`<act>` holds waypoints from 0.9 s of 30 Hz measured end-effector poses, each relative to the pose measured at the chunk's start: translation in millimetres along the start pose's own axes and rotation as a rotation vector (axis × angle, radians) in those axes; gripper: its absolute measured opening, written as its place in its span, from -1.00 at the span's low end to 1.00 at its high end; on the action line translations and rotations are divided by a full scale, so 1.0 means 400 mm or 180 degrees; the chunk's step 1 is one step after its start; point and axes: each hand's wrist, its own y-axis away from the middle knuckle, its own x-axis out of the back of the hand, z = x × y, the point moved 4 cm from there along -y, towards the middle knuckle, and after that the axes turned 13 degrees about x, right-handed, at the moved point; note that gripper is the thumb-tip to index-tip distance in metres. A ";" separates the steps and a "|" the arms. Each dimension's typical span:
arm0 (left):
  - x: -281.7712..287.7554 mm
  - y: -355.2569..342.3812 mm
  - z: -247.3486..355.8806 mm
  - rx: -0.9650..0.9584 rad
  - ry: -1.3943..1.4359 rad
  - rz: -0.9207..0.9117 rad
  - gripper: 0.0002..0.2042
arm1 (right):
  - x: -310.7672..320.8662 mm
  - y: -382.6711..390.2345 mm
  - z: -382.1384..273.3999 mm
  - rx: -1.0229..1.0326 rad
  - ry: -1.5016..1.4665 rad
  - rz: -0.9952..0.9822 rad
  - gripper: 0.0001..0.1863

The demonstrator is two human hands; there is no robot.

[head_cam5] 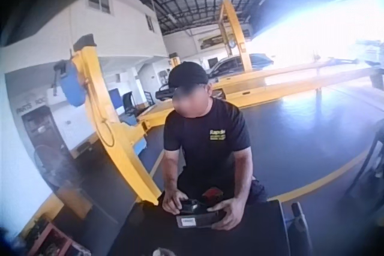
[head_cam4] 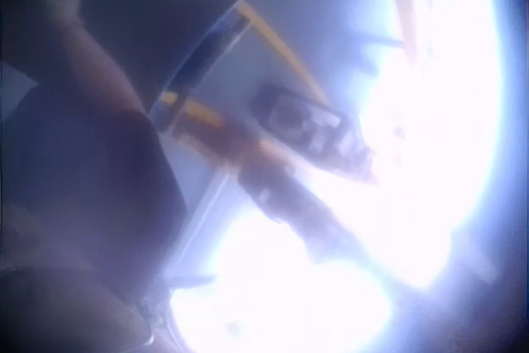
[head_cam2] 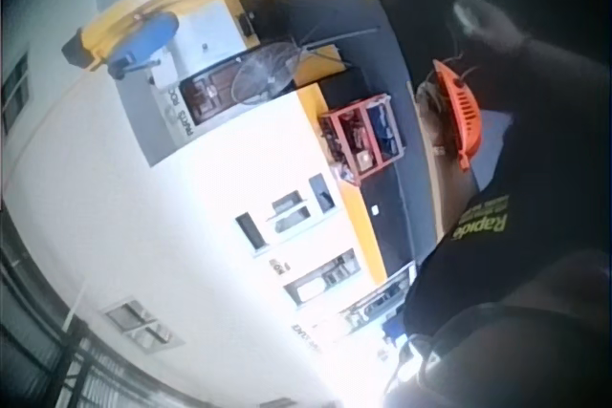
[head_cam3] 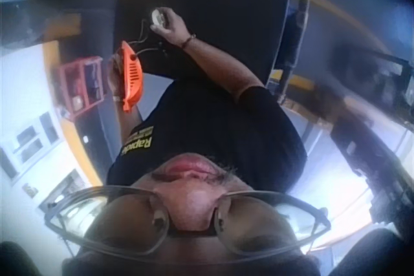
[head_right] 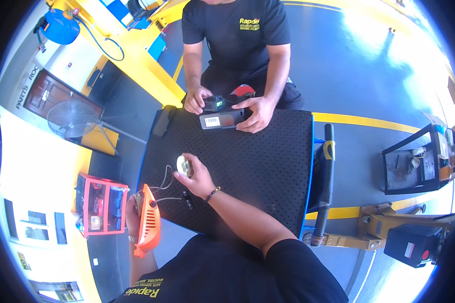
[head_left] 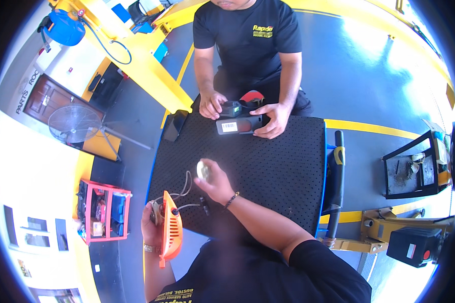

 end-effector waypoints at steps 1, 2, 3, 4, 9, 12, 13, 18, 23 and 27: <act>0.022 -0.009 0.008 -0.0051 0.0015 0.0052 -0.66 | -0.008 0.003 0.010 -0.0206 0.0240 -0.0396 -0.27; 0.041 -0.016 0.016 -0.0097 0.0032 0.0108 -0.70 | -0.008 -0.004 -0.001 -0.0159 0.0076 -0.0557 -0.27; 0.049 -0.020 0.018 -0.0132 0.0050 0.0150 -0.74 | -0.005 -0.009 -0.010 -0.0113 -0.0076 -0.0707 -0.26; 0.050 -0.021 0.017 -0.0156 0.0016 0.0260 -0.72 | -0.008 -0.010 -0.013 -0.0064 -0.0229 -0.0847 -0.26; 0.054 -0.045 0.009 -0.0092 0.0049 0.0308 -0.73 | -0.017 0.002 0.019 -0.0363 -0.0608 -0.0394 -0.31; 0.022 -0.052 -0.003 0.0019 0.0096 0.0240 -0.72 | -0.009 -0.013 0.031 -0.0456 -0.0618 -0.0363 -0.35; 0.001 -0.045 -0.007 0.0069 0.0088 0.0205 -0.71 | -0.012 -0.017 0.038 -0.0568 -0.0677 -0.0386 -0.36; -0.022 -0.033 -0.024 0.0384 0.0080 0.0059 -0.61 | -0.014 -0.014 0.031 -0.0913 -0.0804 -0.0638 -0.37; -0.033 -0.019 -0.055 0.0811 0.0594 -0.0325 -0.57 | -0.019 -0.003 0.021 -0.0685 -0.0720 -0.0925 -0.37; -0.018 -0.015 -0.088 0.0695 0.0391 -0.0263 -0.57 | -0.040 0.009 0.034 -0.0872 -0.1154 -0.0943 -0.40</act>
